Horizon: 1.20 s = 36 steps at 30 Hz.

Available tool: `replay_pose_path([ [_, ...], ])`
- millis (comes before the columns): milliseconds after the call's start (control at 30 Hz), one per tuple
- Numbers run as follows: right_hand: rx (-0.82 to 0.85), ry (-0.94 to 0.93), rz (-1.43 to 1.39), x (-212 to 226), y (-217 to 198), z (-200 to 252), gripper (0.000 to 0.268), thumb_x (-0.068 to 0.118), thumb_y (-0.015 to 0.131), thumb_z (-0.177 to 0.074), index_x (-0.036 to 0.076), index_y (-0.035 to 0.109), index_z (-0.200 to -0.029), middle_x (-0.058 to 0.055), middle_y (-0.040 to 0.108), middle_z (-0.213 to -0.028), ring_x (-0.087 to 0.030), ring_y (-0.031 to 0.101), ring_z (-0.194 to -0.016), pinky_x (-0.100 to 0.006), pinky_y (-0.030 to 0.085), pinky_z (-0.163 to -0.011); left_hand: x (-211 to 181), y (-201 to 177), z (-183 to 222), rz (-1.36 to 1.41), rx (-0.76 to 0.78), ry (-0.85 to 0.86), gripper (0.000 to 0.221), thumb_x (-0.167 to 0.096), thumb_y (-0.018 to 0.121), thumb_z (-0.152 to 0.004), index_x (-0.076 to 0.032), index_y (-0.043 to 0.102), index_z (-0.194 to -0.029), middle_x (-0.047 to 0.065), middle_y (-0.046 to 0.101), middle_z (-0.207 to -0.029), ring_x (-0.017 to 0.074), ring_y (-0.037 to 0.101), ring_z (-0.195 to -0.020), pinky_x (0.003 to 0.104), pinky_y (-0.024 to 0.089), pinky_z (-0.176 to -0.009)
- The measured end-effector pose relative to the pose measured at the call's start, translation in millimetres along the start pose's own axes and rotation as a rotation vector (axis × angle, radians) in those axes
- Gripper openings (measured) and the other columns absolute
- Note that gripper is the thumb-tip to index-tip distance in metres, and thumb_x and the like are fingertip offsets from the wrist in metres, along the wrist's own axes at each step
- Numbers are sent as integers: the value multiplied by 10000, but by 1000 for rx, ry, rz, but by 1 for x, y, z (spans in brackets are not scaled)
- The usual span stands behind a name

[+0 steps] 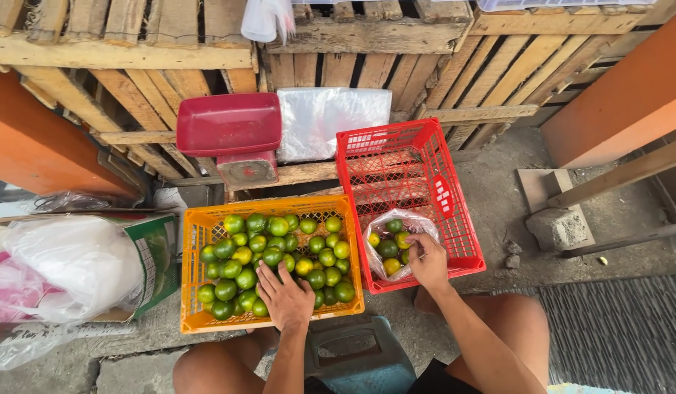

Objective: The person places limes from a yellow crate into a red weighing scale, then transfers them into a clear plastic bag. The person continues to add more limes to the bag and adjusts the contents before lifting the bag.

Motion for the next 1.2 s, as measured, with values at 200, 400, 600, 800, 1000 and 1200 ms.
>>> replay_pose_path([
  [200, -160, 310, -263, -6, -59, -19, 292, -42, 508, -893, 90, 704, -1066, -24, 771, -971, -153, 750, -749, -273, 556, -662, 2, 1, -2, -8, 17, -22, 681, -370, 561, -871, -128, 390, -1484, 258, 149, -1704, 397, 144, -1582, 537, 175, -1249],
  [400, 199, 224, 29, -55, -39, -30, 465, -5, 630, -848, 62, 605, -1307, -157, 595, -1231, -290, 674, -1034, -366, 640, -801, 3, 3, -3, -33, 66, -63, 683, -395, 552, -877, -147, 393, -1493, 235, 145, -1712, 375, 148, -1585, 521, 176, -1258],
  [600, 497, 474, 106, -104, 7, -15, 717, 312, 734, -875, 138, 446, -1508, -185, 402, -1569, -365, 369, -1473, -513, 397, -1147, 3, 9, -5, -39, 76, -78, 645, -381, 528, -905, -168, 378, -1495, 225, 139, -1709, 367, 125, -1589, 511, 180, -1257],
  [800, 581, 627, 33, -144, 27, -23, 669, 418, 671, -900, 189, 453, -1490, -53, 556, -1501, -268, 551, -1375, -389, 461, -1074, 0, 4, -4, -27, 27, -65, 649, -349, 546, -879, -163, 394, -1482, 228, 142, -1709, 365, 135, -1586, 507, 183, -1257],
  [1000, 408, 739, -59, -141, 12, -38, 442, 367, 687, -867, 204, 587, -1266, -54, 722, -1154, -235, 701, -1075, -408, 521, -900, -3, 0, -3, -31, 6, -62, 646, -347, 547, -877, -157, 410, -1479, 228, 170, -1706, 364, 172, -1578, 503, 202, -1250],
  [1200, 712, 665, 110, -138, 39, -30, 498, 298, 613, -938, 121, 618, -1404, -143, 615, -1425, -356, 619, -1284, -433, 466, -1111, -3, 0, -3, -17, 10, -65, 640, -343, 552, -884, -149, 420, -1479, 219, 158, -1710, 360, 164, -1579, 502, 192, -1257],
])
Point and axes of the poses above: each hand's wrist, its own z-axis away from the middle knuckle, its own y-axis out of the palm, x = y × z, the point moved 10 cm from there along -z, towards the middle knuckle
